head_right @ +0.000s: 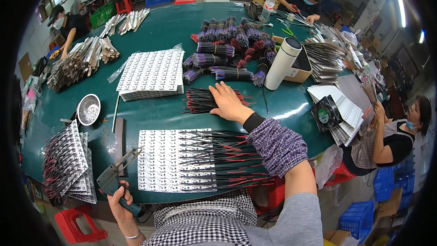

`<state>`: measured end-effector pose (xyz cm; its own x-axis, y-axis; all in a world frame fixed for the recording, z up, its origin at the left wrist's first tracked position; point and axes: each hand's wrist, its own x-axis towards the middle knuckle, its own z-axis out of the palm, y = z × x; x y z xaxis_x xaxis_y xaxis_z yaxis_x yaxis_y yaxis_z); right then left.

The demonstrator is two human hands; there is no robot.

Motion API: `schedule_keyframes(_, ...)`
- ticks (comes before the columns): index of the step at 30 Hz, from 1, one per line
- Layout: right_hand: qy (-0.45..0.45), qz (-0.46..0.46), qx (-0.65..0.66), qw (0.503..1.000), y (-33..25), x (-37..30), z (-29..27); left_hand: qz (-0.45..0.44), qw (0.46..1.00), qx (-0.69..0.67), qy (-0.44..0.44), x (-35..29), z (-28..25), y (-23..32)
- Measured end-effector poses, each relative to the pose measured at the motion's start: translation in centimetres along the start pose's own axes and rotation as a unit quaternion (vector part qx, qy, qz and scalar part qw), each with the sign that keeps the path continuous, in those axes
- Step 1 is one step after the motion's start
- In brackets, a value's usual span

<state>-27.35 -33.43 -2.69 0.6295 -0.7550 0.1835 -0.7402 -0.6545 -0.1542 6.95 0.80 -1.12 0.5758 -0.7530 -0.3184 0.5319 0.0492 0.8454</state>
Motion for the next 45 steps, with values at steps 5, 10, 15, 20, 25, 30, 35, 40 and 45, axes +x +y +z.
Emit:
schedule_keyframes(5,-0.06,0.024,0.084,0.994,0.2,1.5,-1.3,0.005,1.0,-0.003,-0.005,-0.1,0.1,0.1)
schedule_keyframes(10,-0.016,0.007,0.154,0.988,-0.5,1.2,-1.8,0.013,1.0,0.012,-0.014,-0.3,0.0,0.3)
schedule_keyframes(15,0.023,-0.008,0.135,0.991,-1.2,0.8,-2.0,0.012,1.0,0.016,-0.017,0.1,0.0,0.3)
schedule_keyframes(20,0.054,-0.042,0.109,0.992,-1.9,0.8,-2.1,0.019,1.0,0.018,-0.016,0.0,0.5,0.7)
schedule_keyframes(25,0.081,-0.053,0.097,0.991,-1.7,0.5,-1.7,0.014,0.999,0.024,-0.03,0.0,0.7,0.8)
schedule_keyframes(30,0.113,-0.056,0.081,0.989,-1.8,0.2,-1.4,0.008,1.0,0.012,-0.017,-0.1,0.8,0.6)
schedule_keyframes(35,0.111,-0.051,0.068,0.99,-1.8,0.3,-1.0,0.009,1.0,0.022,-0.015,-0.2,0.7,0.6)
schedule_keyframes(40,0.135,-0.067,0.029,0.988,-1.5,0.5,-1.2,0.015,1.0,0.02,-0.015,-0.1,0.4,0.6)
schedule_keyframes(45,0.101,-0.023,-0.016,0.994,-2.3,0.1,-3.2,0.013,1.0,0.022,-0.016,0.0,0.4,0.5)
